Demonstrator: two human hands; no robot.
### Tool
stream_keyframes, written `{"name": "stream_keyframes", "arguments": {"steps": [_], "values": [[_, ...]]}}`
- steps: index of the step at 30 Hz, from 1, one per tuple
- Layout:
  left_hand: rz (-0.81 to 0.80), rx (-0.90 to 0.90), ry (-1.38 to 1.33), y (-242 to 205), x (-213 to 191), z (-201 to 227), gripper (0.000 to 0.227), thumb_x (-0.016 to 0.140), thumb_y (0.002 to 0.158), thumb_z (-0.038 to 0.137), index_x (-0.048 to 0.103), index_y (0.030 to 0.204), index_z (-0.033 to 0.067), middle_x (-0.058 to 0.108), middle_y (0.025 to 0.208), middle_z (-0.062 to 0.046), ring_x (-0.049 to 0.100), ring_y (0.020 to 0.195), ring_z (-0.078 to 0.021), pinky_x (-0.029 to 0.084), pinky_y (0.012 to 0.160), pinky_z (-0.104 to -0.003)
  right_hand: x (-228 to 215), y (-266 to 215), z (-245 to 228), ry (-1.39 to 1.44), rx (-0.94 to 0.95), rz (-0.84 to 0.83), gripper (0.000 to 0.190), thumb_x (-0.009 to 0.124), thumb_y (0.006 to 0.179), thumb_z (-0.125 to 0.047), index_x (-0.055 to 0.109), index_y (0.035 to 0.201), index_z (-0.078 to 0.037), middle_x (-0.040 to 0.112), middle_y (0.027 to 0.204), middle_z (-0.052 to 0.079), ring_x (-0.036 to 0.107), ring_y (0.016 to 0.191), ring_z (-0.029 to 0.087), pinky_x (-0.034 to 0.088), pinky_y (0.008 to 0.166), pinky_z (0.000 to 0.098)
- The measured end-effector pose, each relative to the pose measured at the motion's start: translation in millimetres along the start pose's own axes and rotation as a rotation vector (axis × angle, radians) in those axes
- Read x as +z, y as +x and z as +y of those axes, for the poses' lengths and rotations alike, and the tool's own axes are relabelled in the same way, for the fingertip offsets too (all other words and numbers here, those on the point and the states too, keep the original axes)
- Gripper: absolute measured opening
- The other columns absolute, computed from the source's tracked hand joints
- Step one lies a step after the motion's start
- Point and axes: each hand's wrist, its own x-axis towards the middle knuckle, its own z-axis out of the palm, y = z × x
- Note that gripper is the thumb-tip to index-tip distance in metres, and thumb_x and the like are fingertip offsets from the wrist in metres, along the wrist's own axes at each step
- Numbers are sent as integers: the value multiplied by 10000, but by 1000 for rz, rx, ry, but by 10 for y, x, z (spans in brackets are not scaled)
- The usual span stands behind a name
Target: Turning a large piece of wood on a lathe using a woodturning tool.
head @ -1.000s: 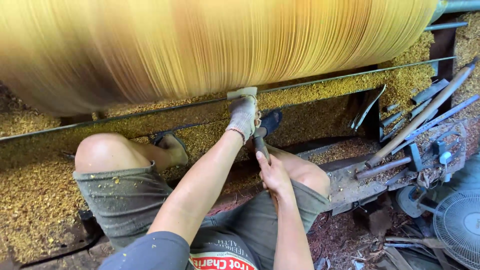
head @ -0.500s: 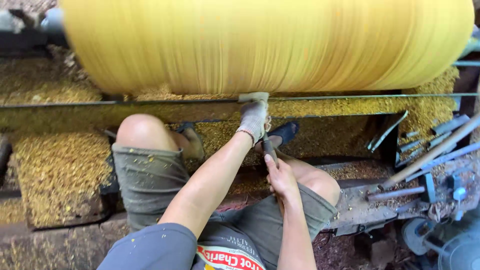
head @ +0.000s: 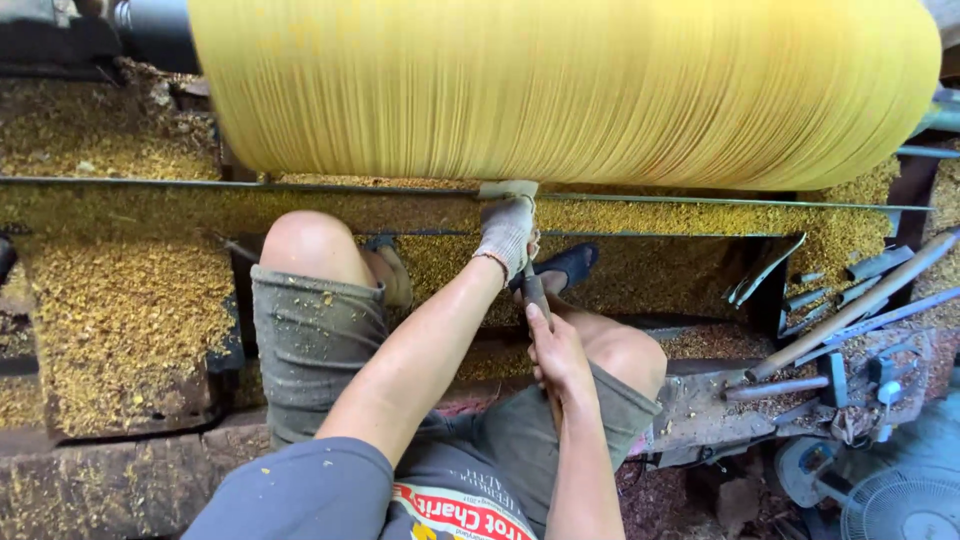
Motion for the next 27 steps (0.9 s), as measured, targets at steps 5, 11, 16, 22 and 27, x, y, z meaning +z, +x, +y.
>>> {"name": "stream_keyframes", "arguments": {"steps": [5, 11, 16, 22, 27], "values": [[96, -113, 45, -65, -50, 105, 254, 547, 942, 258, 474, 762, 94, 456, 534, -60, 409, 379, -193, 323, 369, -352, 77, -72, -10, 0, 10, 6, 475, 523, 986, -557, 641, 1011, -98, 508, 572, 21, 455, 382, 137, 366, 349, 316], [90, -60, 62, -125, -124, 180, 247, 534, 942, 264, 471, 772, 96, 455, 544, -64, 421, 386, -198, 321, 371, -358, 143, -61, -48, -11, 8, 4, 475, 519, 986, -557, 635, 1011, -97, 512, 580, 18, 455, 382, 134, 366, 348, 314], [104, -58, 37, -184, -167, 254, 243, 529, 952, 259, 492, 777, 96, 470, 556, -49, 447, 402, -189, 328, 385, -356, 194, -93, -86, -7, 24, 0, 467, 522, 983, -553, 638, 1021, -103, 503, 585, 12, 449, 384, 136, 357, 348, 314], [112, -85, 1, -167, -235, 272, 253, 514, 957, 241, 486, 752, 95, 469, 547, -47, 469, 416, -191, 375, 394, -358, 236, -51, -34, -25, -1, -13, 478, 511, 974, -569, 636, 1024, -110, 509, 580, 13, 454, 381, 137, 361, 345, 312], [116, -27, -22, -280, -303, 391, 234, 548, 949, 247, 479, 772, 110, 421, 560, -19, 423, 412, -163, 311, 388, -345, 285, -107, -171, -23, -28, -36, 523, 526, 991, -570, 625, 1036, -59, 501, 585, 14, 448, 393, 130, 355, 357, 306]]}}
